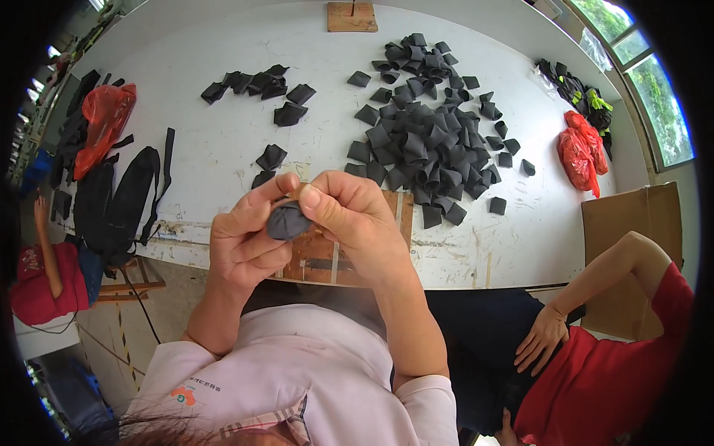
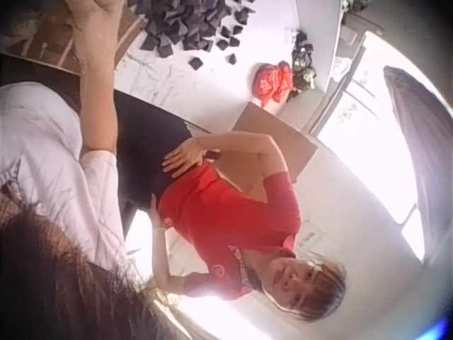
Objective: The person is manually assembling small black foam pieces, likely as part of a manufacturing or packaging process.
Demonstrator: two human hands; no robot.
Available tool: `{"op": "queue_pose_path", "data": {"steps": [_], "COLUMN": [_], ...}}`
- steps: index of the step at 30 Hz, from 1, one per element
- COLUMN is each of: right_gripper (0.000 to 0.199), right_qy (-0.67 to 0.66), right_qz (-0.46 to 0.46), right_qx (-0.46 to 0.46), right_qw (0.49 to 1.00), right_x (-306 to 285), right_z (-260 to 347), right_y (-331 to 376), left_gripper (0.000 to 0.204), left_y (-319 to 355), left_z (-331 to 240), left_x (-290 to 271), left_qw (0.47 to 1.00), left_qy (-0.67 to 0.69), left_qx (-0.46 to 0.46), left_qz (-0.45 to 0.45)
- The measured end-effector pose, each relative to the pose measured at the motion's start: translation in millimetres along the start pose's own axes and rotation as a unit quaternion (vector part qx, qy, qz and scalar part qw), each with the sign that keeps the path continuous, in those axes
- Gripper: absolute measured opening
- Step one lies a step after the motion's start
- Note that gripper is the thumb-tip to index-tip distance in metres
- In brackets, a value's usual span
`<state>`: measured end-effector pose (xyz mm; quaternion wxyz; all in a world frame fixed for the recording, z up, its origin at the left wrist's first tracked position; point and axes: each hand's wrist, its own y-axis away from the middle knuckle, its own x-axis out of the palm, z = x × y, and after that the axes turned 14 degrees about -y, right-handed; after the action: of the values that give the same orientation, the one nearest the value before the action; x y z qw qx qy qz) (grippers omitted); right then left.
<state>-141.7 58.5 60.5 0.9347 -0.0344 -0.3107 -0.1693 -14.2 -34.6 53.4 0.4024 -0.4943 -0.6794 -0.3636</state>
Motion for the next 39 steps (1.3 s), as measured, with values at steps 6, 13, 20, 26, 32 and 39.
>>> {"op": "queue_pose_path", "data": {"steps": [6,13,20,26,32,39], "right_gripper": [0.026,0.023,0.02,0.034,0.03,0.013], "right_qy": [-0.096,-0.135,0.067,0.356,0.381,0.36], "right_qz": [-0.001,0.042,-0.03,-0.034,-0.014,-0.065], "right_qx": [0.07,0.072,-0.076,-0.283,-0.274,-0.221], "right_qw": [0.993,0.987,0.994,0.89,0.883,0.904], "right_x": [-28,-32,-23,-13,3,0], "right_z": [-29,-30,-26,-20,-8,-10], "right_y": [5,-1,4,22,21,26], "left_gripper": [0.021,0.02,0.046,0.021,0.007,0.008], "left_y": [2,-1,-4,-9,-6,-6], "left_z": [13,14,15,4,14,22], "left_x": [-26,-31,-5,-6,-17,-35], "left_qw": [0.997,0.998,0.636,0.639,0.872,0.895], "left_qy": [-0.074,-0.035,-0.681,-0.693,-0.393,-0.319], "left_qx": [-0.022,-0.039,0.32,0.328,0.283,0.311], "left_qz": [-0.021,0.03,-0.169,-0.063,-0.075,-0.034]}}
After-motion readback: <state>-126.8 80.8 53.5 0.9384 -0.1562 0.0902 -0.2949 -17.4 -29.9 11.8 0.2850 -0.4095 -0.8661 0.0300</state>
